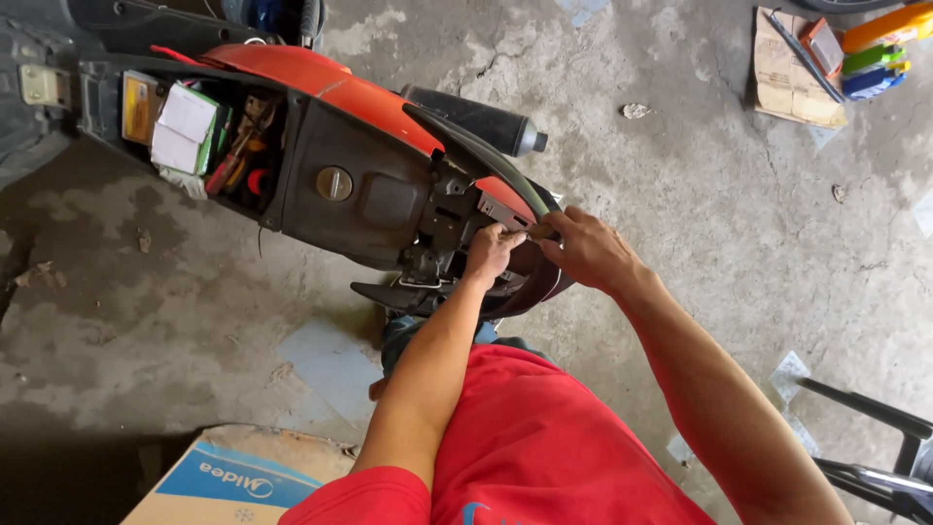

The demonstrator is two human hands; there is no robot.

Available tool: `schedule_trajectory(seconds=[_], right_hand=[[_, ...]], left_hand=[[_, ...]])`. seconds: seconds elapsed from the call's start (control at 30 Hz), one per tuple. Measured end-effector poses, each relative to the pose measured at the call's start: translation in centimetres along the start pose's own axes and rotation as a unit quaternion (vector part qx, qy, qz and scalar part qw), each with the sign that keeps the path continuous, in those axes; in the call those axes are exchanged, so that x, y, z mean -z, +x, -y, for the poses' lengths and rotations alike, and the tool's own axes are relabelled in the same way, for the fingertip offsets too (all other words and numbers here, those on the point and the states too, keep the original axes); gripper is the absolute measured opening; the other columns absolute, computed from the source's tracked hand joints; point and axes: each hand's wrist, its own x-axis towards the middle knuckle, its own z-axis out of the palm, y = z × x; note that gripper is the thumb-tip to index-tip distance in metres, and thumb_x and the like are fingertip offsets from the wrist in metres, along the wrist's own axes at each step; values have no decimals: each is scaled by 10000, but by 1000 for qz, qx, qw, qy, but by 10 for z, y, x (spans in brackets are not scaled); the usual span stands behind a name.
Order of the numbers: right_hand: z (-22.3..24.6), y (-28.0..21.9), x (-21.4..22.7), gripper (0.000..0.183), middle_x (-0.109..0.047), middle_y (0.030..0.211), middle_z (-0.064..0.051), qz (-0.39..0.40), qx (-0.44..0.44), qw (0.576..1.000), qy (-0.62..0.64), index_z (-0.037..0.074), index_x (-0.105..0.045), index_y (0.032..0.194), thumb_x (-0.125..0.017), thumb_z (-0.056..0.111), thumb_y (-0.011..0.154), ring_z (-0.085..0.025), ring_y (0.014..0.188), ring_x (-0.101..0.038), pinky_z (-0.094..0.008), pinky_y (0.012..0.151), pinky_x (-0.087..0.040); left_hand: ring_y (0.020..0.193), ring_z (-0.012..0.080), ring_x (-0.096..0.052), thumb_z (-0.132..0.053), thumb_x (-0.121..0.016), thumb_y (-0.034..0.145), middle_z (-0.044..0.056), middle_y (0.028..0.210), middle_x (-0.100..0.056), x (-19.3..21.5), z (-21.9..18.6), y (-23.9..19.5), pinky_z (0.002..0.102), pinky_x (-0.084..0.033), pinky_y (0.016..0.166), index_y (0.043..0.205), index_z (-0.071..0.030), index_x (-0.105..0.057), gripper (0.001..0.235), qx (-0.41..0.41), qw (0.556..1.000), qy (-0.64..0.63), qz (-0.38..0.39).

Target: The person removes a red plastic fairing from the front of a motorcycle. They use a screwdriver to loosen fasteners and detach the part, then set it aside on a nearby surface.

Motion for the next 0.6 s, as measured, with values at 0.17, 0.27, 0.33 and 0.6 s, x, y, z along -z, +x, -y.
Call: schedule_trajectory(seconds=[0.17, 0.27, 0.33, 0.6], right_hand=[[-2, 21, -12, 426, -623, 1081, -121, -2, 48, 995, -82, 148, -593, 1261, -610, 417, 930, -396, 1019, -701, -534, 858, -584], [-10, 35, -26, 405, -613, 1057, -109, -1, 77, 989, -127, 144, -619, 1236, -618, 388, 913, -386, 979, -711, -522, 821, -597], [-14, 38, -34, 394, -611, 1056, -101, -1, 91, 985, -150, 152, -631, 1228, -636, 366, 897, -377, 961, -717, -515, 804, -603], [-12, 33, -60, 365, -593, 1040, -123, -23, 95, 978, -183, 125, -604, 1183, -653, 363, 911, -377, 954, -712, -508, 753, -616]], left_hand=[[765, 162, -698, -362, -762, 864, 67, 728, -726, 2, 29, 13, 316, -516, 664, 921, -45, -758, 322, -8, 1000, 5, 8], [773, 193, -715, -366, -768, 860, 85, 744, -732, 4, 32, 14, 335, -527, 673, 953, -30, -757, 349, -13, 1000, 16, 10], [773, 206, -718, -370, -780, 851, 99, 748, -732, 9, 19, 8, 342, -533, 677, 967, -21, -755, 369, -16, 1000, 21, 9], [904, 279, -767, -314, -716, 865, 30, 823, -759, 12, -17, -18, 456, -593, 845, 1121, -207, -597, 302, -49, 970, 239, -13]])
